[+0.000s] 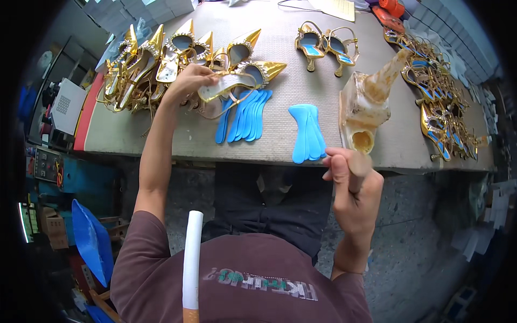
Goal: The person applies glue inside high-heeled shoes using a brush, inserts blue insole pads and presses them down with a wooden tool, applies another coat of glue with the brush, and places the shoes on the table.
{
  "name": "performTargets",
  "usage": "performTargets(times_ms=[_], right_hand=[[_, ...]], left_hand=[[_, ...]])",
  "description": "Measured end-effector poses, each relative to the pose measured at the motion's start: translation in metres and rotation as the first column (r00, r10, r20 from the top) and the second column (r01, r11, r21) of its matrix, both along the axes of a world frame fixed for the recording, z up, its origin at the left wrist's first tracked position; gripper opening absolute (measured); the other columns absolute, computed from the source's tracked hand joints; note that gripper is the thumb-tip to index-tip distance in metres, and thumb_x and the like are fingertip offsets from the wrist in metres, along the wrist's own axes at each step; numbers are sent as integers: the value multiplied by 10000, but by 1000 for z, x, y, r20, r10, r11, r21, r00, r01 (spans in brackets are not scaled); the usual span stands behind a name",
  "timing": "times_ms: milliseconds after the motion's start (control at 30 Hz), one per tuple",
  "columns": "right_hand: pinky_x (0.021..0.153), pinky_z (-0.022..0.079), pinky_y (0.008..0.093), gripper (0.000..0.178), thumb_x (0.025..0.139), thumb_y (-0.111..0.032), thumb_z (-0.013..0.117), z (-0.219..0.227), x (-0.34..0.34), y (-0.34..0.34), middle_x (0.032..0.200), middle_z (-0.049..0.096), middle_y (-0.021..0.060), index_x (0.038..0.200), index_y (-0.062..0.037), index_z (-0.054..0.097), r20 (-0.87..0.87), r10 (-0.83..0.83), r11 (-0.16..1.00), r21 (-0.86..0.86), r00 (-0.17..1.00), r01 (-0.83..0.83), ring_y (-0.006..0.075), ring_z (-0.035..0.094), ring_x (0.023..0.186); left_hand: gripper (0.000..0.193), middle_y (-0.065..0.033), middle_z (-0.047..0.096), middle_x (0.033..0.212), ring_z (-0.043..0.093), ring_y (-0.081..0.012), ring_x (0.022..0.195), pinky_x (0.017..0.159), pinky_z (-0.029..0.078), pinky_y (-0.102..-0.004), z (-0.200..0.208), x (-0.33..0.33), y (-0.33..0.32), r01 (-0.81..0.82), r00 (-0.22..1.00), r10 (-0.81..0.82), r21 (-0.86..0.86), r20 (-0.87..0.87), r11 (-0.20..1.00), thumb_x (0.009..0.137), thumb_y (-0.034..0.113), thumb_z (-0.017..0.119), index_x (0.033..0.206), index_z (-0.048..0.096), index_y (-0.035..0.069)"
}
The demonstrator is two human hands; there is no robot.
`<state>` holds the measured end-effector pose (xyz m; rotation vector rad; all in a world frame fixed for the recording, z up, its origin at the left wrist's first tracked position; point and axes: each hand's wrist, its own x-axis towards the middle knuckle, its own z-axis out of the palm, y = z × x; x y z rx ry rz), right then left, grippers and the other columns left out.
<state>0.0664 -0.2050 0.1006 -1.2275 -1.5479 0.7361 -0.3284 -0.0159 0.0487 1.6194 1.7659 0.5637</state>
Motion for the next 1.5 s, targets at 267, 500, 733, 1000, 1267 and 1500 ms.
performTargets(times_ms=[267, 500, 733, 1000, 1267, 1500], right_hand=[[577, 445, 218, 306, 980, -205, 625, -33, -20, 24, 800, 640, 63, 1154, 46, 650, 53, 297, 950, -122, 953, -289, 85, 554, 632], [533, 411, 333, 88, 832, -38, 609, -25, -33, 29, 623, 542, 128, 810, 42, 640, 106, 399, 894, -267, 911, -361, 163, 480, 535], [496, 353, 292, 177, 861, -59, 678, -57, -19, 42, 603, 479, 9, 759, 37, 569, 156, 480, 814, -444, 863, -373, 80, 414, 552], [575, 434, 331, 97, 815, -27, 700, -57, 6, 25, 708, 595, 106, 897, 18, 673, 216, 509, 829, -383, 833, -407, 214, 547, 606], [582, 434, 305, 199, 855, -160, 760, -55, -7, 20, 729, 598, 101, 904, 20, 691, 163, 113, 987, -134, 980, -91, 187, 550, 627], [593, 474, 316, 174, 754, 25, 727, -49, -2, 4, 751, 624, 108, 921, 23, 678, 218, 413, 910, -150, 884, -388, 234, 615, 641]], left_hand=[[327, -142, 695, 919, 684, -146, 708, 644, 578, -254, 18, 84, -122, -28, 423, -62, 82, 904, 996, 903, 160, 637, 1137, 548, -50], [507, -152, 685, 889, 698, -197, 720, 644, 591, -313, -78, 172, -196, -79, -4, -24, 24, 1000, 997, 1040, 465, 398, 1175, 548, 0], [731, -187, 666, 1124, 706, -266, 958, 812, 607, -377, -104, 149, -185, 185, 159, 33, -62, 987, 981, 901, 463, 680, 1387, 369, 14], [853, -236, 613, 1141, 706, -291, 931, 802, 610, -378, -109, 137, -178, 239, -19, -158, 158, 987, 958, 858, 437, 725, 1418, 263, -12], [549, -119, 513, 1192, 578, -152, 1019, 859, 524, -316, -51, 161, -180, 39, 766, -240, 329, 596, 944, 967, 239, 540, 1399, 314, -13], [395, -136, 637, 1025, 671, -199, 860, 752, 571, -322, -19, 182, -182, -163, 315, 99, -49, 944, 985, 1005, 315, 399, 1244, 472, 9]])
